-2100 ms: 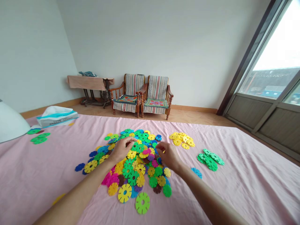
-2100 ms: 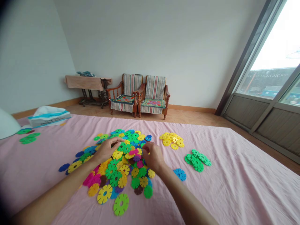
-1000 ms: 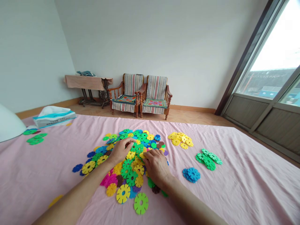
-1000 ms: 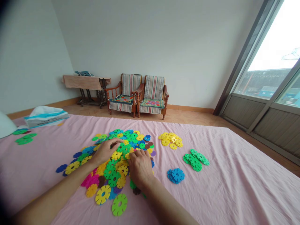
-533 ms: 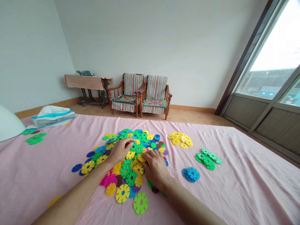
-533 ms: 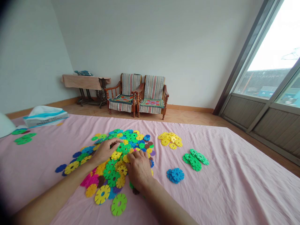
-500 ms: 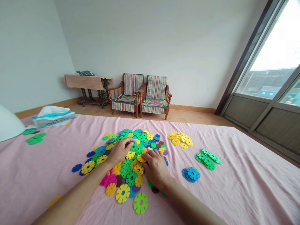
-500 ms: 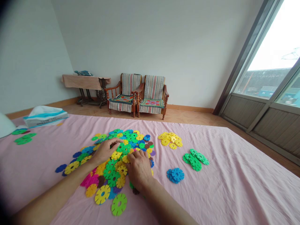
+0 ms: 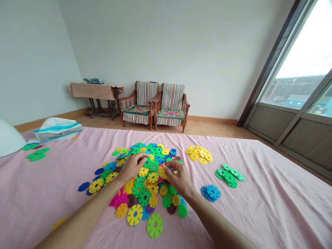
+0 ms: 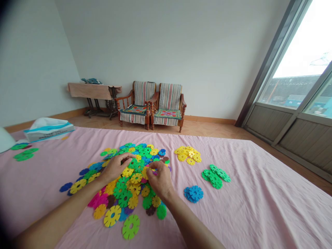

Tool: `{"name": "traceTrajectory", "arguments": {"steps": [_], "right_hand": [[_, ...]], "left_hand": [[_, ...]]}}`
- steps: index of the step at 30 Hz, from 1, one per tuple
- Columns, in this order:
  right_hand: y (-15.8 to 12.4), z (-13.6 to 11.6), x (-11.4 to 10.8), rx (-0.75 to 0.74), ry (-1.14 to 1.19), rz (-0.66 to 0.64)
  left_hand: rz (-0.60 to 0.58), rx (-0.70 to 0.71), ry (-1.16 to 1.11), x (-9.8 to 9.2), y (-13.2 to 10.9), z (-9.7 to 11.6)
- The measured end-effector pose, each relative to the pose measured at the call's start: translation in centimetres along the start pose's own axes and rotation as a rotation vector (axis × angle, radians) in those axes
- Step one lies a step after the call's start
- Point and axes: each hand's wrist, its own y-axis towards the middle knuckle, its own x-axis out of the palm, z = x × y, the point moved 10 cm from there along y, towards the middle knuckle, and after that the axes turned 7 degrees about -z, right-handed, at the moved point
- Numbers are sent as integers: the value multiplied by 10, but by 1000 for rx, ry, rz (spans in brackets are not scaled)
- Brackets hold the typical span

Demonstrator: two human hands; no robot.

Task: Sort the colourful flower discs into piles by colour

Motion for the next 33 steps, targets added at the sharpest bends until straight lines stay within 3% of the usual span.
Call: {"name": "traceTrajectory", "arguments": {"steps": [4,11,16,20,23,25,28,30,33], "right_hand": [[14,22,-41,85,-50,129],[18,107,-137,363,-176,377],[8,143,-159,469,-198,418],[9,136,-160,443,-211,444],[16,112,-148,360,-217,412],[21,89,-126,282,-201,343],[20,49,-79,145,-169,192],[13,11,-37,-46,-174,9],[-7,-32,12,-245,-312,-165]], "left_hand": [[-1,-10,-10,1,1,-3],[-1,-19,-4,1,1,-5],[-8,-20,-17,1,0,-4],[0,-13,-18,1,0,-4],[9,-6,-4,0,1,-4],[9,-1,2,0,1,-2],[8,7,5,0,0,1],[9,6,4,-1,0,2],[11,1,-13,0,0,0]]}}
